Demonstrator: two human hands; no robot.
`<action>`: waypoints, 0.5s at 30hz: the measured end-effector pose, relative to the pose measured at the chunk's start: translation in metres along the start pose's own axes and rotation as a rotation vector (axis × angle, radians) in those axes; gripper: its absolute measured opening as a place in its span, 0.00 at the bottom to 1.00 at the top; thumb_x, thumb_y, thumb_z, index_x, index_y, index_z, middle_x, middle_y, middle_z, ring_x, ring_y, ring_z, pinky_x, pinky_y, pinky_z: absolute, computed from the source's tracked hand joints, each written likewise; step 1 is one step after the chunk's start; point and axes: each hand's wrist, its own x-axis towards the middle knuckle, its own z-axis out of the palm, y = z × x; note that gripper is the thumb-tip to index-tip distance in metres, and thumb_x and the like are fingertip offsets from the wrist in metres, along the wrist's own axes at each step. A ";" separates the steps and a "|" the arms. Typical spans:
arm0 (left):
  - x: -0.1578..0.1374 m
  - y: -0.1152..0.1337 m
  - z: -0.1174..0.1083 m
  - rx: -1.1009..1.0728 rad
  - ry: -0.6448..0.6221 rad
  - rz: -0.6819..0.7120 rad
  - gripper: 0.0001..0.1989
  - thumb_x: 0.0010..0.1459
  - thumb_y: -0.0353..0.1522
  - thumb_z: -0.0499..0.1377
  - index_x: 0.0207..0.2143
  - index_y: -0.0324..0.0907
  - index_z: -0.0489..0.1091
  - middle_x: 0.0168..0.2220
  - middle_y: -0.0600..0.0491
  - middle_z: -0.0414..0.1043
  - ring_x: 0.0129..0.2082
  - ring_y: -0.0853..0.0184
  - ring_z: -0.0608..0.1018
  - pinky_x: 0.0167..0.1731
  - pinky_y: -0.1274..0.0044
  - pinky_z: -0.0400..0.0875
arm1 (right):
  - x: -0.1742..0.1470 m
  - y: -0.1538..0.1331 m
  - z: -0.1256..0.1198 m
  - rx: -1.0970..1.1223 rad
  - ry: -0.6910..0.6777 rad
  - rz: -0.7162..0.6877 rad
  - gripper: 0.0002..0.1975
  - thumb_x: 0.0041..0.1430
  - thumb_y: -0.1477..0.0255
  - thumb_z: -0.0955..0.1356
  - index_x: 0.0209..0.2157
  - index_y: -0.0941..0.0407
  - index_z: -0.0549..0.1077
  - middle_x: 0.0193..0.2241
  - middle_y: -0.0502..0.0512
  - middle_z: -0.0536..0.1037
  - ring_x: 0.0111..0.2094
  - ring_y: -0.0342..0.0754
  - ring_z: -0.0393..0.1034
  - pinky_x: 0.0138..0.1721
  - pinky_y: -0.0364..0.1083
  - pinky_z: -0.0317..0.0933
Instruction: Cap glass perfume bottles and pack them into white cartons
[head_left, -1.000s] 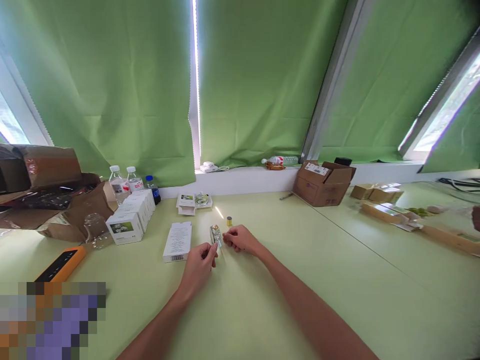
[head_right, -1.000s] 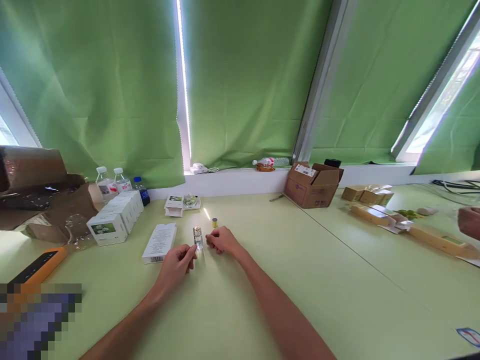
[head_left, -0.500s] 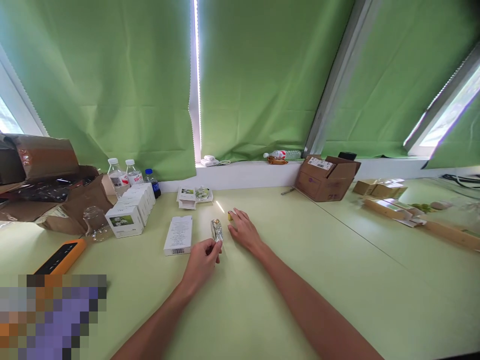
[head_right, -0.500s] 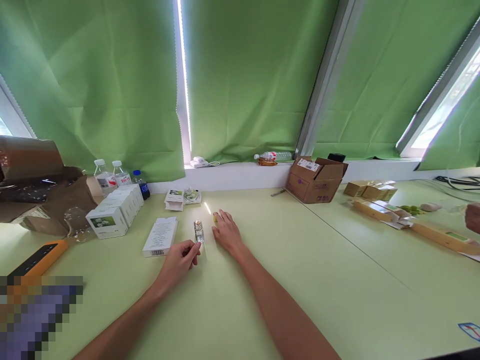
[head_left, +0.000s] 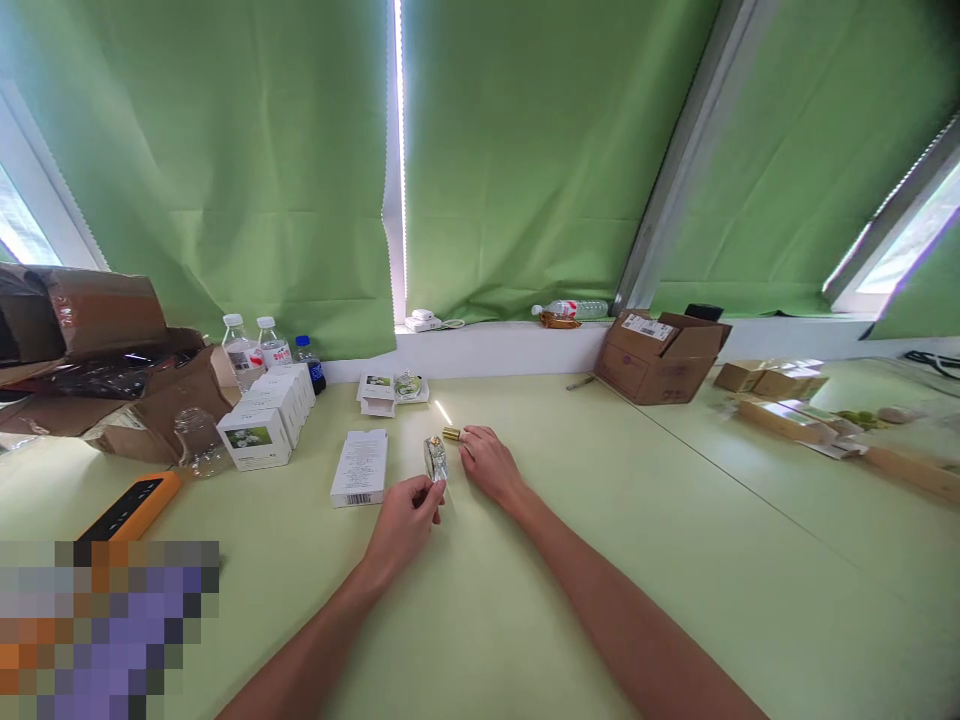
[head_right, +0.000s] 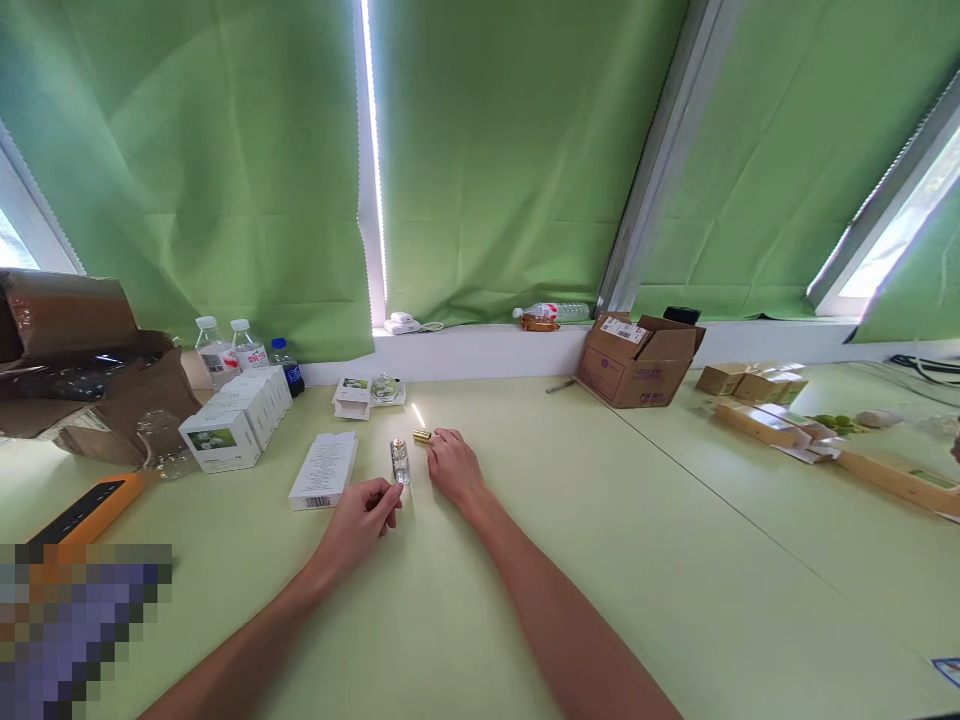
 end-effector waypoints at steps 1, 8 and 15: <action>0.000 0.000 0.000 0.000 -0.002 -0.004 0.22 0.59 0.47 0.49 0.24 0.40 0.66 0.19 0.56 0.66 0.19 0.72 0.65 0.20 0.80 0.54 | 0.000 0.000 0.000 0.004 0.002 0.004 0.15 0.62 0.75 0.58 0.44 0.58 0.74 0.52 0.61 0.71 0.56 0.52 0.60 0.54 0.49 0.57; -0.001 0.001 0.000 -0.002 -0.016 -0.005 0.21 0.59 0.47 0.50 0.24 0.40 0.65 0.19 0.55 0.66 0.19 0.72 0.65 0.20 0.80 0.55 | 0.001 0.001 0.005 0.020 -0.079 -0.089 0.30 0.60 0.69 0.62 0.63 0.59 0.55 0.64 0.60 0.53 0.65 0.54 0.43 0.61 0.53 0.47; -0.001 0.002 -0.001 -0.019 -0.019 -0.012 0.21 0.58 0.48 0.50 0.25 0.40 0.66 0.20 0.55 0.67 0.19 0.72 0.65 0.20 0.80 0.55 | 0.001 -0.004 -0.001 -0.009 -0.064 -0.126 0.21 0.62 0.74 0.60 0.56 0.58 0.65 0.56 0.60 0.68 0.58 0.51 0.57 0.57 0.49 0.54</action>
